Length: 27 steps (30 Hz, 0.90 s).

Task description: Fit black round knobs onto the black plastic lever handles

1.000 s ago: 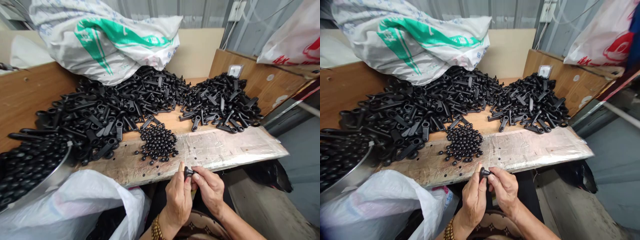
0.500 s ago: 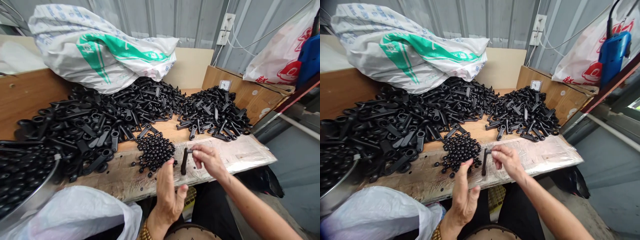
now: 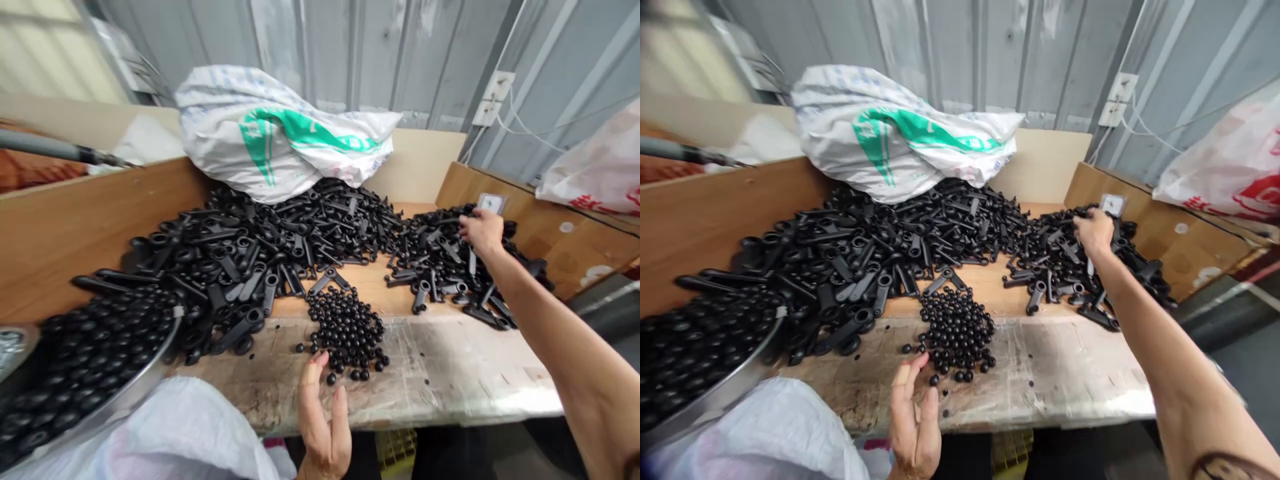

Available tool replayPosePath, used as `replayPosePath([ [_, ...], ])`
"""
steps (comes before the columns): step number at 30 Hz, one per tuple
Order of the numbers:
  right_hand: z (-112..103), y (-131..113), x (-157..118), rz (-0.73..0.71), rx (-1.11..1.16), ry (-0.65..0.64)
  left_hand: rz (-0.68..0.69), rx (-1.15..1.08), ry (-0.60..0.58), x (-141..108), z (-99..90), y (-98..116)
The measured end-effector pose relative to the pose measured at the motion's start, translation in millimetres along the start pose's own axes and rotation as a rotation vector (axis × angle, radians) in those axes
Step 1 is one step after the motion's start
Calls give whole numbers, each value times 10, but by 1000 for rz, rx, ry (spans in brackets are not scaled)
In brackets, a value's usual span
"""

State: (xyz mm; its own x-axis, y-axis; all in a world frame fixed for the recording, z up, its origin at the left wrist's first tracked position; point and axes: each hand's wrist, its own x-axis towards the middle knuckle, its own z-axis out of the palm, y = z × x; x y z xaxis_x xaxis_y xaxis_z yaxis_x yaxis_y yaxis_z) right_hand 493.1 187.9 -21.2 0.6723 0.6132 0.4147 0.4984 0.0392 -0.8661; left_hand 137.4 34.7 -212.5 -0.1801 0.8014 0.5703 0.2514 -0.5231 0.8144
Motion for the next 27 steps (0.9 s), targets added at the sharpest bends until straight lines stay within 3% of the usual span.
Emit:
replayPosePath([
  [3, 312, 67, -439, -182, -154, -256, -65, -43, 37, -35, 29, -47],
  [8, 1080, -21, -1186, -398, -368, -719, -126, -135, 40, 20, 1, -111],
  [12, 1546, -156, -1402, -429, -533, -948, -235, -163, 128, 45, 27, -20],
  [15, 1730, -200, -1421, -417, -581, -1050, -277, -187, 196, 15, 53, 16],
  [20, 1634, -342, -1426, -309, -486, -1067, -173, -194, 71, 16, -41, -48],
  [24, 1254, -600, -1604, -133, -241, -1123, -99, -31, 25, 188, -72, 31],
  [27, 916, -769, -1904, 128, 135, -1248, 87, 222, 42, 375, -23, 157],
])
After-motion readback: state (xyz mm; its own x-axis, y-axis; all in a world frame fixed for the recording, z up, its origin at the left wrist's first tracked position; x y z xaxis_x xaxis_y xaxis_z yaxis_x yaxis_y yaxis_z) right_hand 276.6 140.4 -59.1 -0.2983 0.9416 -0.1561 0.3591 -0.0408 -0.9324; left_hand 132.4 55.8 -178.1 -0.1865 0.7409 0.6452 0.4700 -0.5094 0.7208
